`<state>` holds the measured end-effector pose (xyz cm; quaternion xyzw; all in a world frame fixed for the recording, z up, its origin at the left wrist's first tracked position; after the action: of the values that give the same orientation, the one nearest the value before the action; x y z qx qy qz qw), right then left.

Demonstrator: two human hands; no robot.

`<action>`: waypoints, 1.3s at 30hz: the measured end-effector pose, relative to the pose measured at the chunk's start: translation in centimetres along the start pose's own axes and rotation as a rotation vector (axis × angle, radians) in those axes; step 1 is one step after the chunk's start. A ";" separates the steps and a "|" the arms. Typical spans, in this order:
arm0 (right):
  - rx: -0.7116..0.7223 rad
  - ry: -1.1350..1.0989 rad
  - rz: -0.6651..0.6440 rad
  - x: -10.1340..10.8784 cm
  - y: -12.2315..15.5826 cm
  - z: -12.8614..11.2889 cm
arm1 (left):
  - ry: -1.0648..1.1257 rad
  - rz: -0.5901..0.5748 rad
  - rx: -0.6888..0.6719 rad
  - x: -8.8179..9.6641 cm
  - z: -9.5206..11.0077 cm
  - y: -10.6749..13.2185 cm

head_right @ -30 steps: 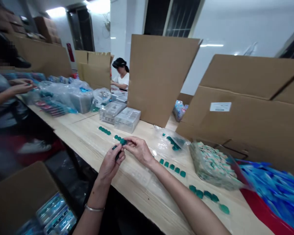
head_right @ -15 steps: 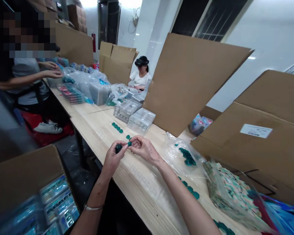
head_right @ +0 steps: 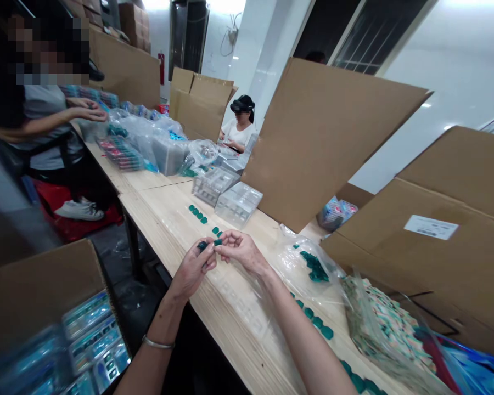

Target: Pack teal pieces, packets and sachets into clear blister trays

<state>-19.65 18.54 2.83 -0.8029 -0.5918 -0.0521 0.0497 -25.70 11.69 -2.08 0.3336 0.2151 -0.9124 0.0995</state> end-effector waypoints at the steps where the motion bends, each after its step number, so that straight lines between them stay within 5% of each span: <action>1: -0.004 0.007 -0.001 0.1 0.0 0.0 | -0.014 -0.029 0.012 0.0 0.0 0.0; 6: -0.007 0.016 -0.010 0.2 0.1 -0.2 | -0.120 -0.101 0.018 -0.1 0.3 0.0; 15: 0.161 -0.049 0.198 0.7 0.3 0.6 | -0.157 0.024 -0.050 -0.8 0.8 0.2; 23: 0.148 -0.019 0.142 0.2 0.4 -0.4 | -0.060 -0.115 0.016 -0.8 -0.1 0.0; 32: 0.086 0.114 0.274 0.9 1.2 -0.1 | -0.338 0.070 -0.013 0.1 0.4 0.1; 39: 0.104 0.109 0.191 0.1 1.4 -1.0 | -0.376 0.214 -0.066 1.6 0.8 0.3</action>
<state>-18.28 18.04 3.79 -0.8478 -0.5110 -0.0601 0.1280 -27.33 11.01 -2.64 0.1751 0.1858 -0.9354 0.2448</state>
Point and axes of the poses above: each hand's wrist, its own y-axis away from the middle knuckle, its own x-axis out of the back of the hand, z = x × y, the point moved 8 cm from there along -y, towards the middle knuckle, and after that the axes turned 12 degrees about -z, right-handed, at the moved point
